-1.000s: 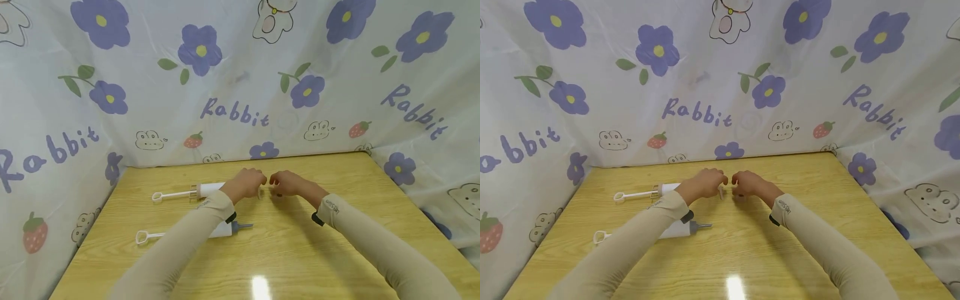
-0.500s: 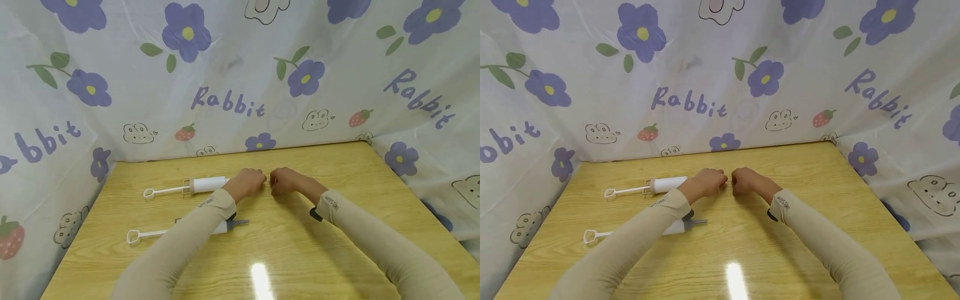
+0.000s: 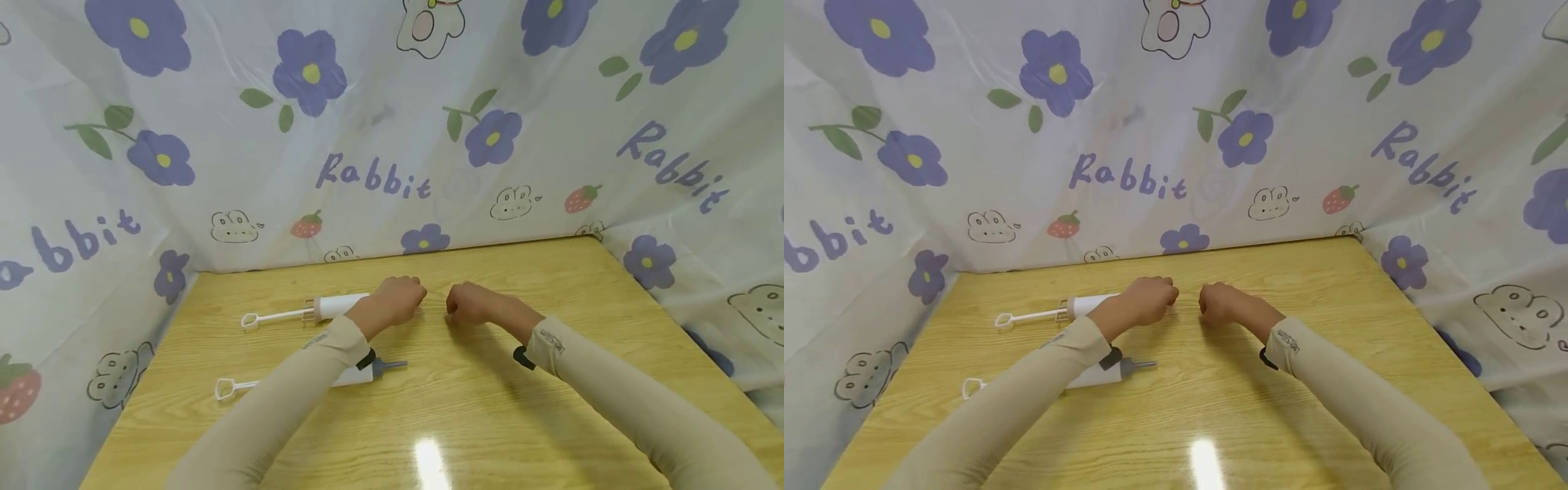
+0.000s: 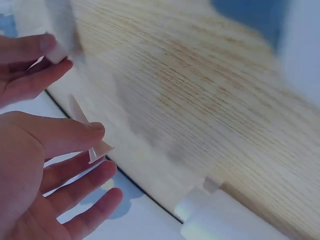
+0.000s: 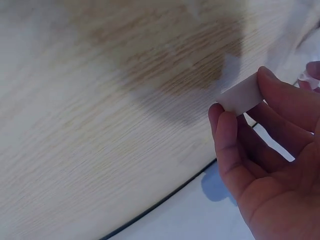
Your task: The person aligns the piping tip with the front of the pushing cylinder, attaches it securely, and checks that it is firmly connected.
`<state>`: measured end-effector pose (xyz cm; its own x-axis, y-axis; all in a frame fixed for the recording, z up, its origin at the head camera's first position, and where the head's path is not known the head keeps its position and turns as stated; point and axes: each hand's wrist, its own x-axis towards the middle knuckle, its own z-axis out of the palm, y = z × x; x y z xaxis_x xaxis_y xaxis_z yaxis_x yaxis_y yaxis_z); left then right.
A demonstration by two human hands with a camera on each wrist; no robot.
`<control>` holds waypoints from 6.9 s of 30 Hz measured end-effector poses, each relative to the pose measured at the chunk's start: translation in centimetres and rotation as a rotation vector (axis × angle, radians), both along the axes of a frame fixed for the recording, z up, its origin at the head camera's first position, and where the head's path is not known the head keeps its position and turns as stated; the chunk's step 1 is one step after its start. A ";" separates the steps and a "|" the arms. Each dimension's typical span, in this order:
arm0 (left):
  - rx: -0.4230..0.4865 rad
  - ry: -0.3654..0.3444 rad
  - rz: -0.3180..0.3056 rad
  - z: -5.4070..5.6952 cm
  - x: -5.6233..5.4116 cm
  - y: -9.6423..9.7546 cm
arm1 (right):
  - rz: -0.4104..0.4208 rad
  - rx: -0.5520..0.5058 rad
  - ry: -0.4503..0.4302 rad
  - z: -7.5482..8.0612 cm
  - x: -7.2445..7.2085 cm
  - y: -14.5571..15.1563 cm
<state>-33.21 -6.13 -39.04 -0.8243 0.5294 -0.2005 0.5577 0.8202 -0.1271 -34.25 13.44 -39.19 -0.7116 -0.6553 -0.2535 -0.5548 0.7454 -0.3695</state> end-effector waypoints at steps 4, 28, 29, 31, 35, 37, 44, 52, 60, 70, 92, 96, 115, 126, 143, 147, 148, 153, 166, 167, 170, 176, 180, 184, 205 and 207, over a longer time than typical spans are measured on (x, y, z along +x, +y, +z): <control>0.097 0.009 -0.003 0.3 1.3 -1.4 | 0.043 -0.054 -0.002 0.2 1.4 0.1; 0.713 0.151 0.138 3.4 9.1 -5.8 | -0.233 -0.773 -0.015 1.4 7.8 -1.2; 0.723 0.158 0.144 3.3 9.1 -5.8 | -0.232 -0.786 -0.017 1.4 7.9 -1.1; 0.731 0.164 0.147 3.3 9.0 -5.8 | -0.235 -0.800 -0.018 1.5 7.9 -1.0; 0.733 0.150 0.135 3.2 8.8 -5.7 | -0.244 -0.803 -0.013 1.5 7.8 -0.7; 0.727 0.147 0.127 3.2 8.8 -5.6 | -0.245 -0.802 -0.010 1.5 7.8 -0.5; 0.733 0.152 0.102 3.4 8.6 -5.0 | -0.241 -0.820 -0.006 1.6 7.8 -0.6; 0.740 0.122 0.073 3.5 8.5 -3.6 | -0.221 -0.832 -0.007 1.7 8.0 -1.5; 0.848 0.085 0.164 3.4 8.7 -3.6 | -0.216 -0.830 -0.005 1.5 8.1 -2.6; 1.062 0.011 0.335 3.3 9.3 -3.8 | -0.231 -0.831 -0.025 1.6 8.3 -3.6; 1.199 -0.024 0.421 3.7 9.5 -2.8 | -0.238 -0.843 0.022 2.3 8.8 -3.1; 1.188 0.011 0.415 3.7 9.7 -2.9 | -0.239 -0.845 0.028 2.2 9.0 -3.2; 1.095 -0.034 0.248 3.4 9.9 -3.8 | -0.213 -0.852 0.064 1.8 8.7 -3.8; 0.890 0.003 0.332 4.7 6.9 -7.7 | -0.257 -0.849 0.057 2.3 8.1 -3.6; 0.229 -0.198 0.396 1.8 1.5 -11.4 | -0.283 -0.846 0.041 1.9 9.0 -2.8; 0.226 -0.142 0.395 1.1 1.3 -11.4 | -0.277 -0.856 0.038 1.8 9.0 -2.6; 0.236 -0.128 0.394 1.0 1.3 -11.5 | -0.277 -0.857 0.034 1.8 8.9 -2.5; 0.288 -0.028 0.315 2.5 1.7 -11.3 | -0.293 -0.843 0.037 1.8 8.7 -1.9; 0.448 0.064 0.115 8.0 8.3 -9.4 | -0.336 -0.843 0.030 2.0 8.0 -0.4; 0.452 0.066 0.112 7.9 8.5 -9.3 | -0.342 -0.838 0.027 1.9 8.0 -0.3; 0.460 0.074 0.113 7.8 8.6 -9.0 | -0.349 -0.842 0.022 1.6 8.1 -0.2; 0.449 0.078 0.087 7.8 8.7 -8.0 | -0.346 -0.878 0.006 1.9 8.0 -1.0; 0.442 0.068 0.061 7.7 8.6 -7.1 | -0.329 -0.901 -0.012 2.1 8.1 -2.0; 0.431 0.074 0.054 7.4 8.8 -6.7 | -0.315 -0.898 -0.008 2.1 8.2 -2.7; 0.470 0.058 0.060 7.0 9.8 -6.8 | -0.201 -0.756 0.015 2.4 7.9 -2.2; 0.474 0.058 0.050 6.9 9.9 -6.8 | -0.186 -0.733 0.036 2.4 7.8 -2.1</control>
